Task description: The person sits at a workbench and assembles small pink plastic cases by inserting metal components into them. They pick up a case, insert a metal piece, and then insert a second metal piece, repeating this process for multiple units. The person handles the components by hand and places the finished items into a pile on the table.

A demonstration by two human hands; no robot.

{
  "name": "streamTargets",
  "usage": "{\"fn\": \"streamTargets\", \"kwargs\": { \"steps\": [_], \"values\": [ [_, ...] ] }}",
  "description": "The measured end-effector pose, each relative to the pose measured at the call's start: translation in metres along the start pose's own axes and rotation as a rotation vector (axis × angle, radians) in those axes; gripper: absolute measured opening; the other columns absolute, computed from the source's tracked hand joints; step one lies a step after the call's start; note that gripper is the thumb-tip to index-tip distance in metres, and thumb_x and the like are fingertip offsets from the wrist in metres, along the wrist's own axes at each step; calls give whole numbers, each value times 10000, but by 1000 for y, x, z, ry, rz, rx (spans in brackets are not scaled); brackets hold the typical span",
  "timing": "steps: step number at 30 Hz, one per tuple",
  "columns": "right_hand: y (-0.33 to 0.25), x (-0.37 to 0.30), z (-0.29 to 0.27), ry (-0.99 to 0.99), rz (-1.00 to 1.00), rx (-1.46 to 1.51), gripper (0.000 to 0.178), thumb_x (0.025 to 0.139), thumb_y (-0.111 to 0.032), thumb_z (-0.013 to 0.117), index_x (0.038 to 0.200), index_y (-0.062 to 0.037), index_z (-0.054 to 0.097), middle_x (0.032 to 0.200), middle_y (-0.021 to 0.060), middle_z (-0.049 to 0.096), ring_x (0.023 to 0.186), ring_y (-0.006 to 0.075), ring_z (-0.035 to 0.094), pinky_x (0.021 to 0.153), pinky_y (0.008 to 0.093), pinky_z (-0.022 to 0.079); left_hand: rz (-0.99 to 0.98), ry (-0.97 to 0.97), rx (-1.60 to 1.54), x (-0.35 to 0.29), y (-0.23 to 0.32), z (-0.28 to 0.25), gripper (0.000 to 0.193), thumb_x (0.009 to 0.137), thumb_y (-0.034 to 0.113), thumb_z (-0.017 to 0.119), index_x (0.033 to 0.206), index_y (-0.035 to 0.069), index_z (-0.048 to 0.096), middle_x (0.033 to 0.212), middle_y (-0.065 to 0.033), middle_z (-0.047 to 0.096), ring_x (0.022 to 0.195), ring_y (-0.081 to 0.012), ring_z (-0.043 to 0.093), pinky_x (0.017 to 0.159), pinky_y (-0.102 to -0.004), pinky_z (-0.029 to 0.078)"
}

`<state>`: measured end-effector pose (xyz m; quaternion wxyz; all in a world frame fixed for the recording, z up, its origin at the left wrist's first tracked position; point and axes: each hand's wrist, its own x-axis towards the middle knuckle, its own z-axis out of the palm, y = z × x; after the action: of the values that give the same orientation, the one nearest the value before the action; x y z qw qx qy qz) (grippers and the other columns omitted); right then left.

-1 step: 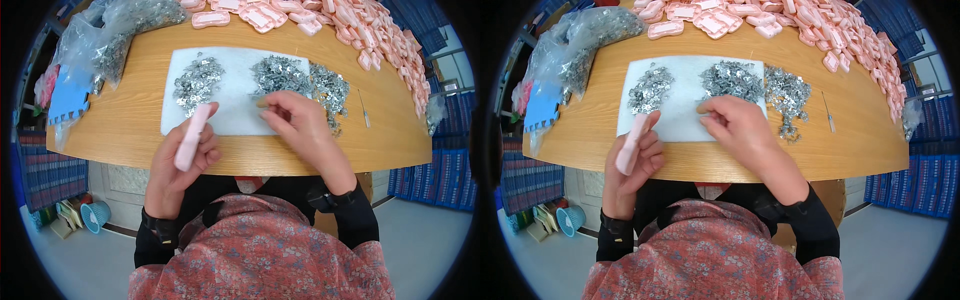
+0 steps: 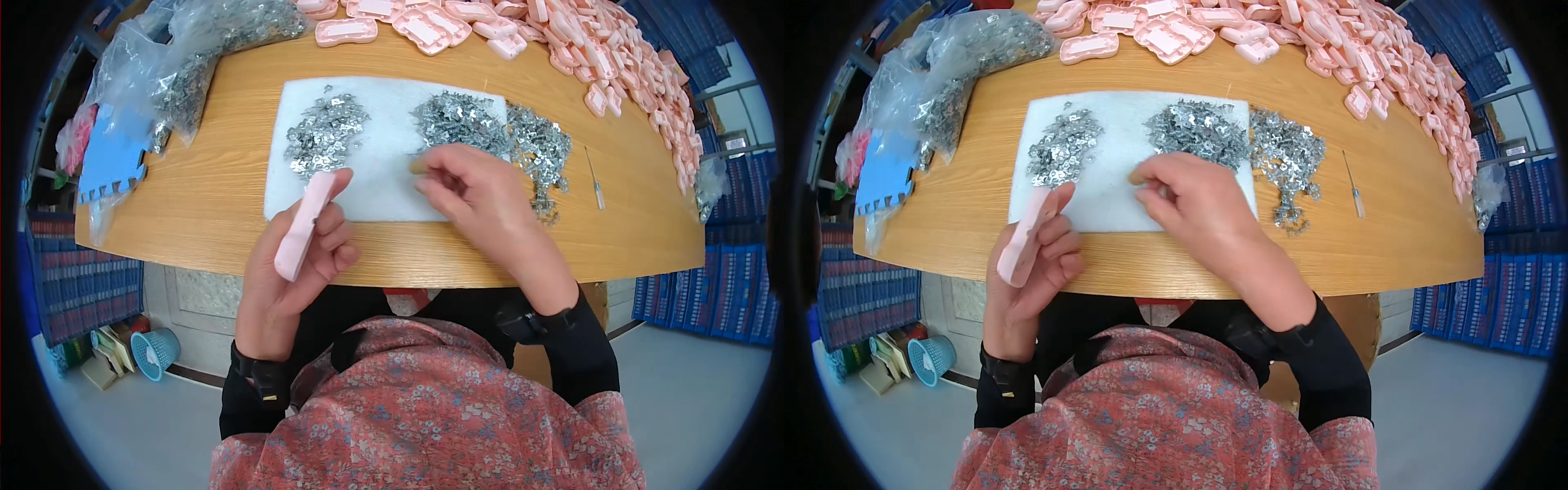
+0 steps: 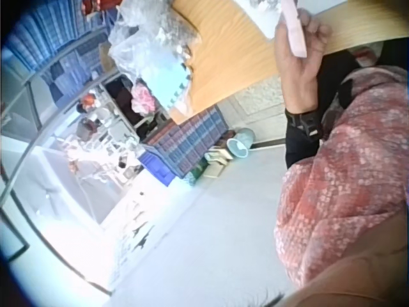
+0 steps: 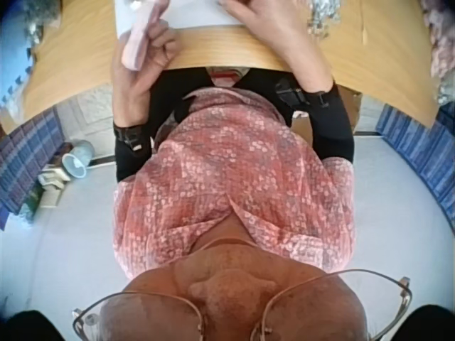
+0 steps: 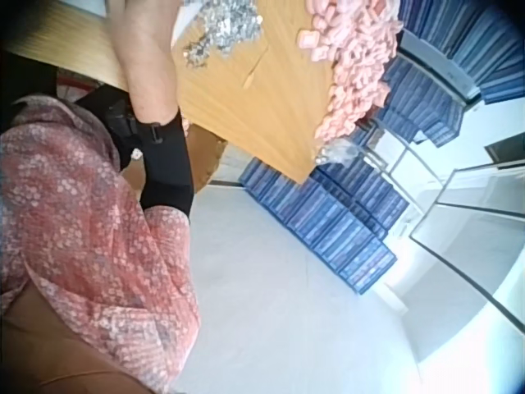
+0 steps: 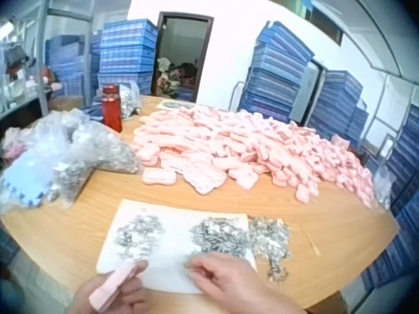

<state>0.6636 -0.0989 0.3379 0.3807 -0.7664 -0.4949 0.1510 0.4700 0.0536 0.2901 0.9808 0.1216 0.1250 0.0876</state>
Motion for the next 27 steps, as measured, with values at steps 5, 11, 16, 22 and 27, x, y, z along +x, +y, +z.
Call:
{"fn": "streamTargets", "kwargs": {
  "steps": [5,11,16,22,27],
  "values": [
    [-2,47,36,32,-290,-220,121,848,-84,687,937,-35,622,854,122,649,750,300,621,689,405,506,95,24,35,-17,6,-8,575,928,184,613,1451,72,401,884,-7,473,821,-138,487,751,-343,503],
    [-2,77,54,-37,-296,-413,114,795,-45,654,904,-46,621,822,154,667,770,406,617,711,504,499,99,128,158,-20,10,-2,453,960,170,573,1392,140,438,1164,-164,623,1027,-272,656,844,-535,608],
    [-8,72,36,-36,-83,-92,133,839,-101,685,950,-48,635,762,100,658,716,259,627,664,372,508,106,70,185,-15,14,4,447,964,156,593,1376,61,448,1081,-169,651,950,-236,676,867,-456,599],
    [-16,43,22,-38,-97,297,186,832,-115,748,959,-40,635,785,32,648,701,114,587,668,266,491,59,220,298,10,9,24,477,937,149,646,1377,70,480,1035,-114,655,863,-181,669,780,-383,601],
    [-32,27,6,-60,-220,92,186,830,-101,754,959,-38,636,802,43,655,735,117,609,709,253,501,-12,104,250,20,4,24,490,918,120,694,1354,54,480,1034,-99,641,836,-173,663,749,-337,590]
  ]
}}
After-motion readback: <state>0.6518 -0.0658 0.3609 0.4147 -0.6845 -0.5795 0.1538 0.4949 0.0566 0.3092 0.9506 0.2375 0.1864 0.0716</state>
